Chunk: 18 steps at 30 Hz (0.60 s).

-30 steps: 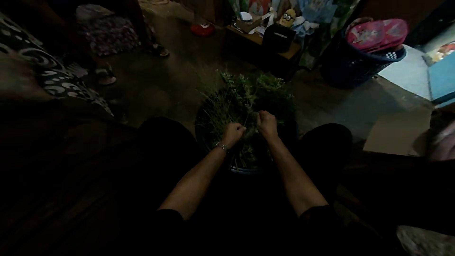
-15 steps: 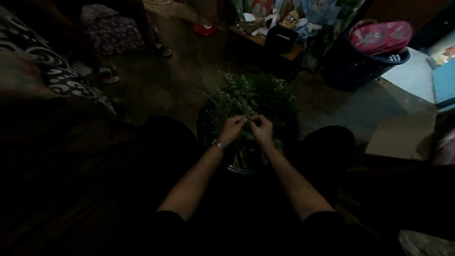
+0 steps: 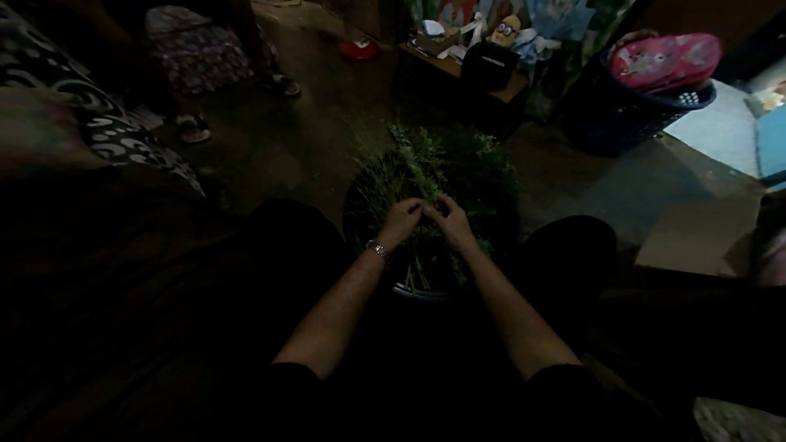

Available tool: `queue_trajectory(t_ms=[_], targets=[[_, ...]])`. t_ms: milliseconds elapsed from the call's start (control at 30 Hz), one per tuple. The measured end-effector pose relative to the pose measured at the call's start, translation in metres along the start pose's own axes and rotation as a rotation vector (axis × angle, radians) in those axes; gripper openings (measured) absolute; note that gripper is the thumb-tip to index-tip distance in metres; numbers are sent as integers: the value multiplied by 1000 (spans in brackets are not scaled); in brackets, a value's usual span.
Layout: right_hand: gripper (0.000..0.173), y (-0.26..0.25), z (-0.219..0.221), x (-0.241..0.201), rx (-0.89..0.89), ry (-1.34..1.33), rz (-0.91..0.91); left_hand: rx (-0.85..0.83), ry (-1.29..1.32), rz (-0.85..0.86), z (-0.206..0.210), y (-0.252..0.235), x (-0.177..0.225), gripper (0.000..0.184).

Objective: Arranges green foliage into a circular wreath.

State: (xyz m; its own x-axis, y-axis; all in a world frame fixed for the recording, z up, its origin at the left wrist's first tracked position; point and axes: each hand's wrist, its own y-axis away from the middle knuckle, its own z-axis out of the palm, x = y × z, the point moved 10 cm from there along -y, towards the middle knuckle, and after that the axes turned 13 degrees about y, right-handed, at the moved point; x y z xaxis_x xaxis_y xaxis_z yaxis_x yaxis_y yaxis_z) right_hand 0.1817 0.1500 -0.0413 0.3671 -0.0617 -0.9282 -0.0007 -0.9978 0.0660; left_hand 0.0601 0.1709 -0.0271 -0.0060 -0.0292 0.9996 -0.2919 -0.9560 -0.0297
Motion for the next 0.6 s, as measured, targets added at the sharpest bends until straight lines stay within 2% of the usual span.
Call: queue_trajectory(t_ms=[167,367,500,600], targets=[[22,-4,-12,3,64,-83,-21,-15,-95,-40,2,6,8,22],[19,0,-9,-10,32,-10,-95,89,-85,-3,-6,8,8,21],[19,-3,-11,-12,20,121,-129,40,-112,20,-5,0,-1,21],[17,1,-20,-25,31,318,-194,4,-132,-5,0,3,5,21]])
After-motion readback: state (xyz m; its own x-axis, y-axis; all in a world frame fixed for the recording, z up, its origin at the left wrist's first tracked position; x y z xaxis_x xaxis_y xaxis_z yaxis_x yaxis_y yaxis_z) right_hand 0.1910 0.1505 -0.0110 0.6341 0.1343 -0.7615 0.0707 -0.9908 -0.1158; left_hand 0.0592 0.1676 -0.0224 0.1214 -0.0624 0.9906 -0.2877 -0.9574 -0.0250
